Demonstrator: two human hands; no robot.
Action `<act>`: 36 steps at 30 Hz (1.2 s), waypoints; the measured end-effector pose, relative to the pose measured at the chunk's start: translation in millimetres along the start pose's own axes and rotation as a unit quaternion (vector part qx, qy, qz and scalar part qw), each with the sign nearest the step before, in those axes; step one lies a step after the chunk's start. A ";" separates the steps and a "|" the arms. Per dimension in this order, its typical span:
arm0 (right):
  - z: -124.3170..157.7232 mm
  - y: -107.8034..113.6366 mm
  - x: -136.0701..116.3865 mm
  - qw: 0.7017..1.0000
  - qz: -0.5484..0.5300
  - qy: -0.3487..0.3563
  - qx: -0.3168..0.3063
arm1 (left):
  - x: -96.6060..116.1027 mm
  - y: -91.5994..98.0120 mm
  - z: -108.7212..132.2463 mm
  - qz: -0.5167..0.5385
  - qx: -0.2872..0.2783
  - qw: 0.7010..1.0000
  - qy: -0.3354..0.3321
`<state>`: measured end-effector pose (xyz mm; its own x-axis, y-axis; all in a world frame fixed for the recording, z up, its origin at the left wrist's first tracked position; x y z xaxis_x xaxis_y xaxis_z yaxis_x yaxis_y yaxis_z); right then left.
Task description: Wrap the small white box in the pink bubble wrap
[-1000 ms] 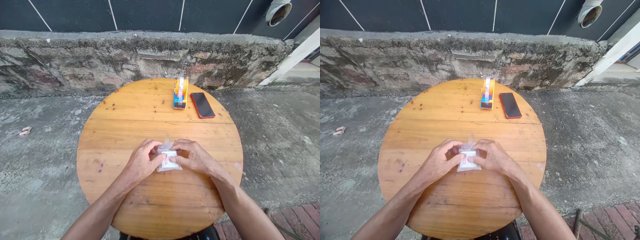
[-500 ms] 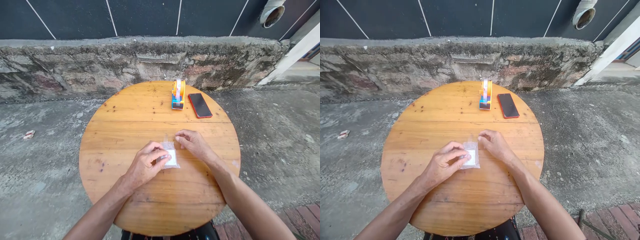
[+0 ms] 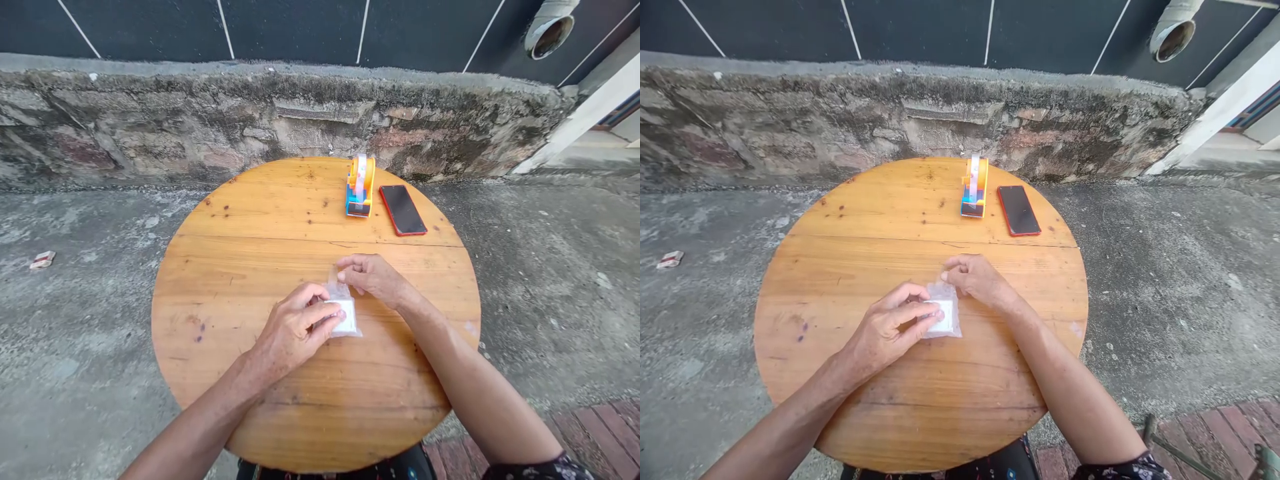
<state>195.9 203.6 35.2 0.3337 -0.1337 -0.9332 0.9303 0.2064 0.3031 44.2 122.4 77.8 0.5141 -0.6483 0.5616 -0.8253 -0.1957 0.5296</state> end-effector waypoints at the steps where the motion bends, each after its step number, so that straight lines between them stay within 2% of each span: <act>1: -0.8 -1.2 0.3 1.000 0.014 0.012 -0.003 | 0.1 -0.1 0.1 0.000 0.000 1.000 0.000; 7: -1.9 -4.9 -4.2 0.991 0.109 0.075 0.008 | 0.6 -0.7 0.0 -0.002 -0.006 1.000 0.001; 13: 6.8 13.1 -17.2 0.965 0.229 0.112 0.062 | -1.1 -1.3 1.4 -0.001 -0.006 1.000 0.003; 20: 17.3 3.4 -16.3 0.943 0.310 0.118 0.037 | -2.1 -1.7 1.8 -0.007 -0.016 1.000 0.017; 23: 19.6 -1.4 -18.3 0.939 0.307 0.152 0.039 | -3.0 -1.9 2.8 0.001 -0.022 1.000 0.019; 26: 19.9 -2.4 -18.8 0.947 0.276 0.163 0.028 | -3.7 -2.6 3.3 0.008 -0.028 0.999 0.021; 32: 19.1 -2.7 -13.9 0.978 0.164 0.127 -0.006 | -1.7 -2.7 1.3 0.009 -0.022 1.000 0.020; 36: 16.0 -2.1 -8.6 0.990 0.107 0.095 0.010 | -0.2 -2.2 0.5 0.011 -0.013 1.000 0.015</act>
<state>193.5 188.8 45.7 0.4903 0.0964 -0.8662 0.8449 0.1913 0.4995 45.8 122.6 76.2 0.5027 -0.6305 0.5914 -0.8303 -0.1617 0.5334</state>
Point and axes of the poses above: each hand's wrist, its own z-axis away from the middle knuckle, its own y-axis out of the back of the hand, x = y × z, the point moved 6 cm from there along -z, towards the middle knuckle, and after that the axes turned 12 degrees about x, right-handed, at the moved point
